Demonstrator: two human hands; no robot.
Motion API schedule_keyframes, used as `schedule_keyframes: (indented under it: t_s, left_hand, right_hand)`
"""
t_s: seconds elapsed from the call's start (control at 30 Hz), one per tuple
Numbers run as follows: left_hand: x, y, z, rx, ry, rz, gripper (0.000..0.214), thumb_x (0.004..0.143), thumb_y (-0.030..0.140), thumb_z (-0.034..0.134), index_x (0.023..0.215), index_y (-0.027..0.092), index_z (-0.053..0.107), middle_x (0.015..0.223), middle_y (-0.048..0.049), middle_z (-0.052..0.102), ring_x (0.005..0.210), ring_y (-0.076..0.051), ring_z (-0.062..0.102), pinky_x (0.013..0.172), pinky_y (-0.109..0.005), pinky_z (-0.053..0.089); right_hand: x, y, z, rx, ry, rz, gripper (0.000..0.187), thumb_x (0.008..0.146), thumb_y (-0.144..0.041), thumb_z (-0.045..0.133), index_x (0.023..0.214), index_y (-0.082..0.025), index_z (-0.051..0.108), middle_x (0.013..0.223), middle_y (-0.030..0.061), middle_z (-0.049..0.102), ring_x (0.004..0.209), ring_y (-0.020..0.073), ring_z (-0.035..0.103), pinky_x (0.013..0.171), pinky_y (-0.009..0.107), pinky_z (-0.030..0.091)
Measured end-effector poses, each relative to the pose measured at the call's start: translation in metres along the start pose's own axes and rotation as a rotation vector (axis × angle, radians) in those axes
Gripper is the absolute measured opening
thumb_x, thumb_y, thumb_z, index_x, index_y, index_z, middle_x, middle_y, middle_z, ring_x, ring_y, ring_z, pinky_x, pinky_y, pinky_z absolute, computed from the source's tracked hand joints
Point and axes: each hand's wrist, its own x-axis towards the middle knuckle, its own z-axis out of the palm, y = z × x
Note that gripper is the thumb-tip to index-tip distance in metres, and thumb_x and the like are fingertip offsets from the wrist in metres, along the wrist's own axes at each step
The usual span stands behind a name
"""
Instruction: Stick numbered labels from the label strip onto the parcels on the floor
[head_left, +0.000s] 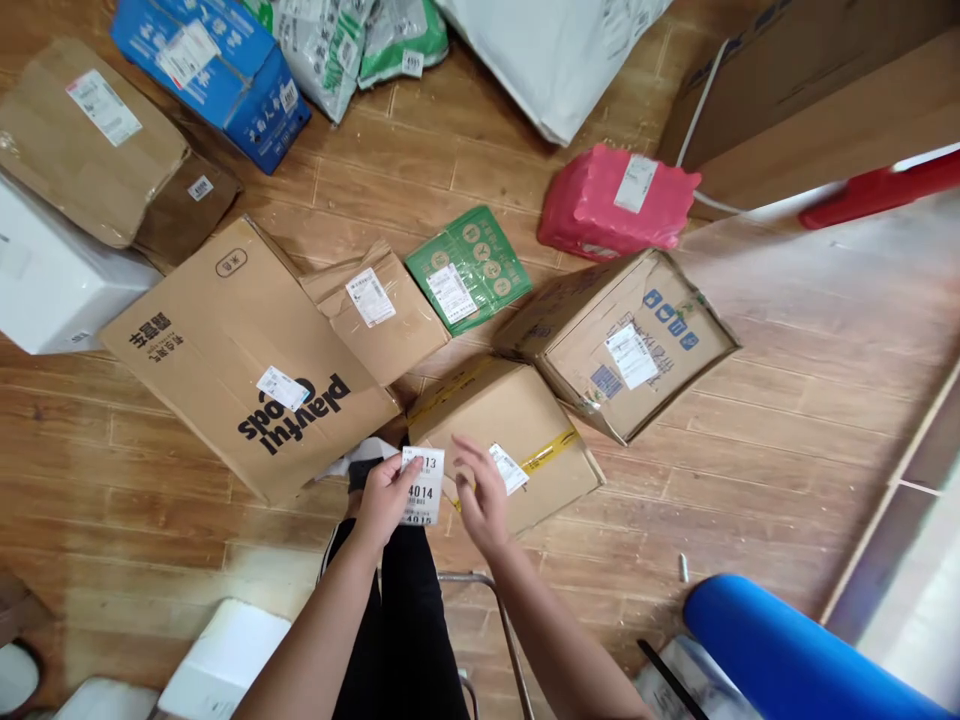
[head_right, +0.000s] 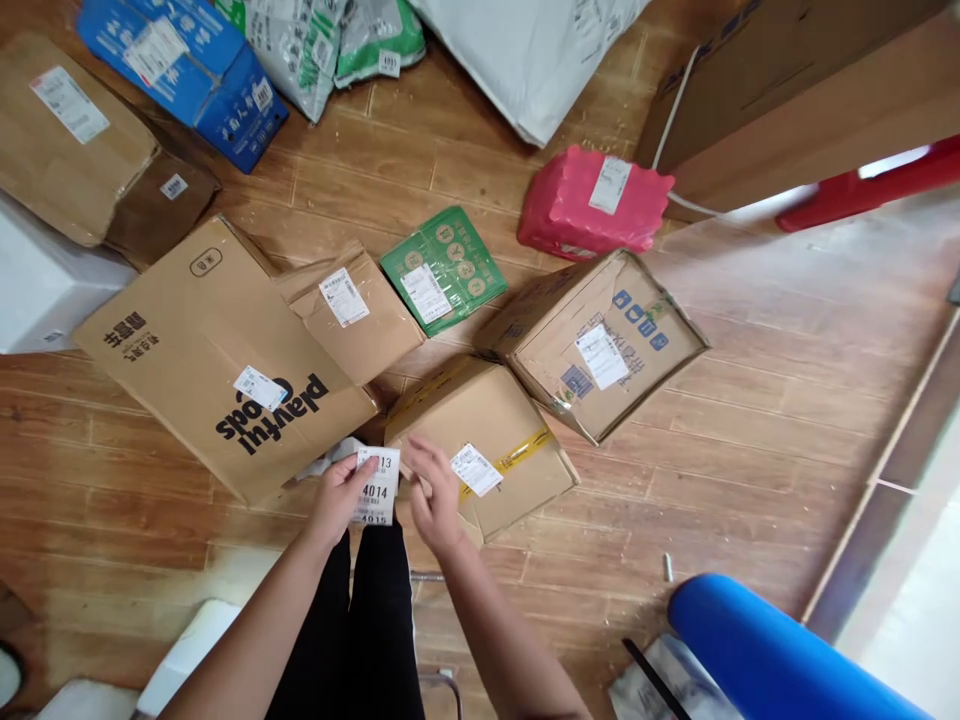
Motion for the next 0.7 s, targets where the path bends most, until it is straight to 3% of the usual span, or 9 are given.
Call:
schedule_keyframes:
  t_s: [0.1, 0.2, 0.33, 0.4, 0.57, 0.63, 0.7]
  left_hand:
    - [0.004, -0.005, 0.006, -0.095, -0.008, -0.009, 0.042, 0.075, 0.048, 0.066, 0.090, 0.009, 0.067, 0.066, -0.0024, 0.066, 0.059, -0.014, 0.060, 0.054, -0.021, 0.048]
    - [0.007, -0.010, 0.012, -0.269, -0.004, -0.083, 0.043, 0.076, 0.048, 0.064, 0.091, 0.008, 0.066, 0.073, -0.0061, 0.068, 0.067, -0.018, 0.064, 0.061, -0.025, 0.051]
    - [0.007, -0.017, 0.016, -0.221, -0.003, -0.062, 0.042, 0.076, 0.048, 0.064, 0.095, 0.010, 0.065, 0.076, -0.0056, 0.068, 0.068, -0.018, 0.063, 0.062, -0.025, 0.049]
    - [0.008, -0.022, 0.014, -0.027, 0.038, 0.026, 0.038, 0.078, 0.047, 0.062, 0.092, 0.013, 0.065, 0.071, -0.0024, 0.065, 0.063, -0.015, 0.059, 0.057, -0.022, 0.046]
    - [0.016, -0.032, 0.001, 0.522, 0.276, 0.200, 0.035, 0.083, 0.048, 0.052, 0.069, 0.017, 0.059, 0.053, 0.0023, 0.054, 0.050, -0.012, 0.049, 0.050, -0.021, 0.037]
    - [0.019, -0.037, -0.005, 0.522, 0.345, 0.143, 0.037, 0.082, 0.052, 0.052, 0.070, 0.018, 0.060, 0.056, 0.0000, 0.059, 0.053, -0.014, 0.054, 0.052, -0.022, 0.040]
    - [0.015, -0.047, -0.012, 0.471, 0.359, 0.023, 0.040, 0.076, 0.057, 0.057, 0.074, 0.017, 0.063, 0.062, -0.0038, 0.065, 0.058, -0.018, 0.061, 0.054, -0.024, 0.044]
  right_hand:
    - [0.016, 0.003, -0.001, 0.184, -0.040, 0.285, 0.024, 0.075, -0.033, 0.069, 0.096, -0.023, 0.071, 0.091, 0.0060, 0.070, 0.078, 0.0198, 0.064, 0.069, 0.034, 0.054]
    - [0.027, 0.011, 0.001, 0.311, -0.046, 0.429, 0.018, 0.068, -0.036, 0.075, 0.077, -0.020, 0.072, 0.072, 0.0025, 0.069, 0.064, 0.0169, 0.063, 0.061, 0.030, 0.054]
    - [0.028, 0.021, 0.000, 0.318, -0.035, 0.448, 0.023, 0.066, -0.036, 0.076, 0.082, -0.019, 0.072, 0.071, 0.0016, 0.069, 0.061, 0.0150, 0.062, 0.057, 0.027, 0.052]
    - [0.027, 0.026, 0.000, 0.301, -0.066, 0.454, 0.024, 0.067, -0.036, 0.075, 0.084, -0.019, 0.070, 0.070, 0.0013, 0.068, 0.060, 0.0139, 0.061, 0.056, 0.025, 0.050]
    - [0.032, 0.044, 0.013, 0.266, -0.277, 0.494, 0.023, 0.068, -0.037, 0.072, 0.078, -0.017, 0.067, 0.069, 0.0023, 0.068, 0.060, 0.0145, 0.061, 0.056, 0.025, 0.049]
    - [0.042, 0.055, 0.023, 0.211, -0.366, 0.436, 0.017, 0.070, -0.034, 0.069, 0.073, -0.018, 0.067, 0.068, 0.0022, 0.068, 0.061, 0.0152, 0.061, 0.058, 0.025, 0.049]
    - [0.062, 0.070, 0.029, 0.071, -0.362, 0.342, 0.009, 0.073, -0.027, 0.064, 0.070, -0.019, 0.068, 0.070, 0.0022, 0.068, 0.063, 0.0158, 0.062, 0.061, 0.026, 0.049]
